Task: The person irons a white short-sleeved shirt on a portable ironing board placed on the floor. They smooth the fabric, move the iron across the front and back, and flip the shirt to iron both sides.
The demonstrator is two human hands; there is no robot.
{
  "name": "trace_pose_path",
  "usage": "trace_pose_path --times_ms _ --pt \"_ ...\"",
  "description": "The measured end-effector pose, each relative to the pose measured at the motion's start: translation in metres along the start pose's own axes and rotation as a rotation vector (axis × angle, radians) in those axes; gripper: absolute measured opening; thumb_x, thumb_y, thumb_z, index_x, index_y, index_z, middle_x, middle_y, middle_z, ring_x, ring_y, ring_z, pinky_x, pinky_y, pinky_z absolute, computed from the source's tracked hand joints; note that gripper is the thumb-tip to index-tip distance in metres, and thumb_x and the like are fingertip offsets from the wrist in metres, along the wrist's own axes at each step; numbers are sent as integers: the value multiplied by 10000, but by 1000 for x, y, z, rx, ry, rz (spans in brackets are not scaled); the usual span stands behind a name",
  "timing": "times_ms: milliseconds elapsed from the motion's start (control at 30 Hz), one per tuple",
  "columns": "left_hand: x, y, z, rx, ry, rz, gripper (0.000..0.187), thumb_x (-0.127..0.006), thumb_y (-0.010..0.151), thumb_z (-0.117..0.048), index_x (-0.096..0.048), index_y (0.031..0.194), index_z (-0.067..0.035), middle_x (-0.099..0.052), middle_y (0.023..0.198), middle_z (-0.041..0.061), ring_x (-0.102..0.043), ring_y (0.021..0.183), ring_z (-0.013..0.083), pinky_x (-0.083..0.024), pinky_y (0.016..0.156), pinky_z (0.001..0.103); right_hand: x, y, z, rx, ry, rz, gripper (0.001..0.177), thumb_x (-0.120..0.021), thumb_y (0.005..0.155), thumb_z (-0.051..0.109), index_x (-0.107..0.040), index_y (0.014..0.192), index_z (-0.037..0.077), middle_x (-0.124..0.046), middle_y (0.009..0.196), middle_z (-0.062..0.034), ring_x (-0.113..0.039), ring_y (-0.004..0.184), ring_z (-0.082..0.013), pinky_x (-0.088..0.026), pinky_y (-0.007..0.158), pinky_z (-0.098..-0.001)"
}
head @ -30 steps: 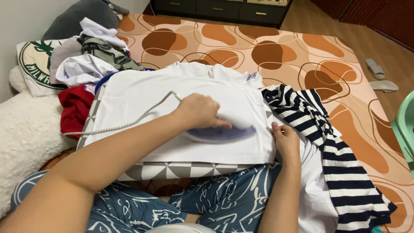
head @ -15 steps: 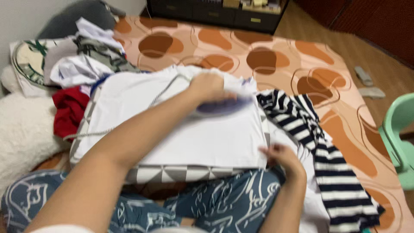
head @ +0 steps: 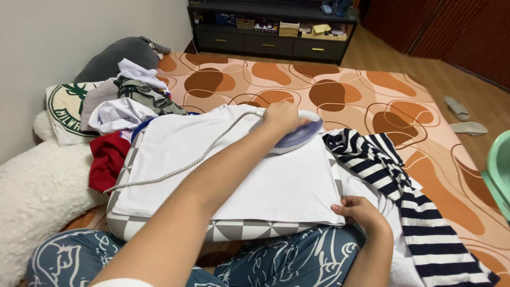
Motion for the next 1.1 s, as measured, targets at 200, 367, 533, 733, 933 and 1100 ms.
trace_pose_path --times_ms 200,367,533,733,933,1100 --pt "8 -33 -4 -127 47 139 794 -598 753 -824 -782 894 -64 -766 942 148 -743 892 307 -584 781 449 1 1 -7 89 79 55 279 -871 768 191 -626 703 73 -553 611 9 -463 560 -130 -346 557 -270" --pt "12 -117 -32 -289 83 251 827 -588 768 -843 -788 852 -45 -760 885 189 -743 845 357 -583 778 470 5 8 -11 92 6 75 253 -865 748 188 -643 699 77 -607 629 6 -520 600 -130 -394 612 -275" --pt "3 -90 -26 -235 55 184 786 -618 763 -814 -786 859 -52 -756 901 174 -745 864 352 -582 761 471 6 9 -9 97 9 56 275 -870 753 200 -629 700 79 -595 625 1 -506 598 -135 -383 608 -279" --pt "5 -2 4 96 -39 -24 675 -728 710 -730 -774 944 -99 -752 952 119 -747 887 301 -593 736 429 4 16 -19 99 79 43 255 -863 756 184 -638 710 74 -592 625 0 -523 577 -145 -403 587 -279" --pt "16 -76 -7 -110 -155 257 634 -659 737 -715 -810 776 -99 -801 798 84 -784 818 279 -586 769 424 7 16 -24 156 51 -6 251 -860 781 183 -648 734 56 -585 635 7 -516 580 -124 -393 574 -266" --pt "40 -196 -6 -326 25 275 797 -582 776 -809 -772 817 -36 -741 824 203 -737 784 392 -584 728 502 12 -14 1 125 -86 -351 162 -841 805 122 -750 856 -2 -684 729 -104 -626 689 -220 -471 661 -325"
Point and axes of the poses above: each hand's wrist, its own y-axis towards the middle knuckle, its own x-axis out of the back of the hand, z = x × y, the point moved 4 cm from there along y, towards the middle knuckle
